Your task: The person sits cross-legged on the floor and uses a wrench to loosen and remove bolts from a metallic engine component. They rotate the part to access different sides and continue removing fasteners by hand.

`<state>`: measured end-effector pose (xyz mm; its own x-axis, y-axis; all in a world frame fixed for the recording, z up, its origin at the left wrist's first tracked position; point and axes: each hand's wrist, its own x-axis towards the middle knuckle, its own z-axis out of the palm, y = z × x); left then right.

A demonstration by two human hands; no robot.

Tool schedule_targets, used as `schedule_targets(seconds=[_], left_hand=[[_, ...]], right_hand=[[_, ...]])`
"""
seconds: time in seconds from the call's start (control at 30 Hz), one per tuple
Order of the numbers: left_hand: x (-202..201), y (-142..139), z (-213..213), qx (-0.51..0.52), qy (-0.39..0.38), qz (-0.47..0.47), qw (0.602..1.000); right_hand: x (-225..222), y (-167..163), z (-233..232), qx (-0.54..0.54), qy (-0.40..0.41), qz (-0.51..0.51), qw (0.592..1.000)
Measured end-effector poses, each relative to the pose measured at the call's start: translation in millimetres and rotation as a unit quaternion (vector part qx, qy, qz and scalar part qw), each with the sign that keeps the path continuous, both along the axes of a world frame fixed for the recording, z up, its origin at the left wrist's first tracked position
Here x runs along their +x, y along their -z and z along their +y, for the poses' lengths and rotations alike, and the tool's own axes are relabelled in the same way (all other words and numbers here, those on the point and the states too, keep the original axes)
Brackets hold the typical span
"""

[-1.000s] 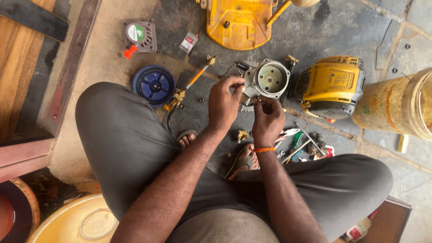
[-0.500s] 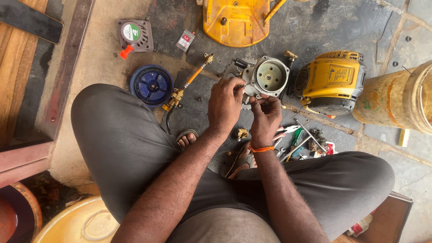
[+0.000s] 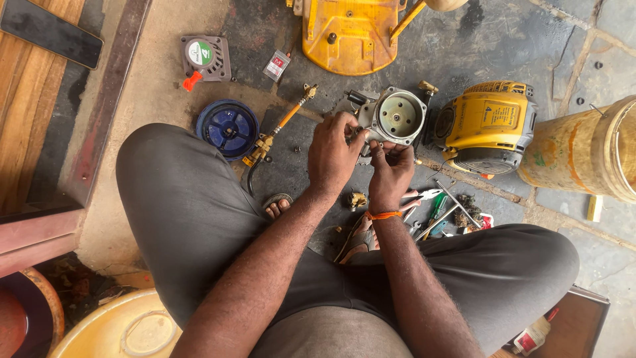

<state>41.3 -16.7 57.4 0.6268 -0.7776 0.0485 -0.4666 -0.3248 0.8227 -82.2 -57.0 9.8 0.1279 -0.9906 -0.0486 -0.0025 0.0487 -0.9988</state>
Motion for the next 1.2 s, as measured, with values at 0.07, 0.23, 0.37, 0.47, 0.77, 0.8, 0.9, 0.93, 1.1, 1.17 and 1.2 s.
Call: schedule_targets(seconds=[0.07, 0.23, 0.37, 0.47, 0.77, 0.8, 0.9, 0.93, 1.1, 1.17, 1.2], left_hand=[[0.2, 1.7, -0.3, -0.009, 0.000, -0.007, 1.000], [-4.0, 2.7, 1.4, -0.021, 0.009, -0.027, 0.999], [-4.3, 0.3, 1.1, -0.038, 0.005, -0.044, 0.998], [-3.5, -1.2, 0.6, -0.002, 0.002, 0.001, 1.000], [-5.6, -3.3, 0.2, -0.002, -0.006, -0.051, 0.999], [-6.3, -4.4, 0.7, -0.004, -0.006, -0.048, 0.999], [-7.8, -7.7, 1.4, -0.016, -0.004, -0.031, 0.999], [-7.8, -8.0, 1.0, -0.025, -0.004, -0.021, 0.999], [-5.1, -2.8, -3.2, 0.006, -0.016, 0.013, 1.000], [-5.4, 0.2, -3.7, 0.000, -0.010, -0.001, 1.000], [-6.6, 1.0, -3.3, -0.002, -0.009, -0.014, 1.000]], right_hand=[[0.8, 1.4, -0.6, 0.012, 0.004, -0.003, 1.000], [2.5, -1.4, 0.5, 0.015, 0.004, 0.032, 0.999], [1.1, -7.4, 1.2, 0.041, 0.003, 0.016, 0.999], [-1.2, -10.1, 0.9, 0.077, 0.004, -0.008, 0.997], [5.4, -0.6, -5.3, 0.068, 0.032, -0.007, 0.997], [6.5, -0.3, -5.2, 0.067, 0.038, -0.005, 0.997], [6.7, -2.1, -1.9, 0.025, 0.017, -0.006, 1.000], [5.2, -3.7, -0.6, 0.036, 0.011, -0.004, 0.999], [0.4, -10.2, 2.9, 0.078, -0.001, -0.005, 0.997], [1.2, -10.7, 1.6, 0.065, 0.006, 0.018, 0.998], [2.3, -10.6, 0.2, 0.058, 0.011, 0.028, 0.998]])
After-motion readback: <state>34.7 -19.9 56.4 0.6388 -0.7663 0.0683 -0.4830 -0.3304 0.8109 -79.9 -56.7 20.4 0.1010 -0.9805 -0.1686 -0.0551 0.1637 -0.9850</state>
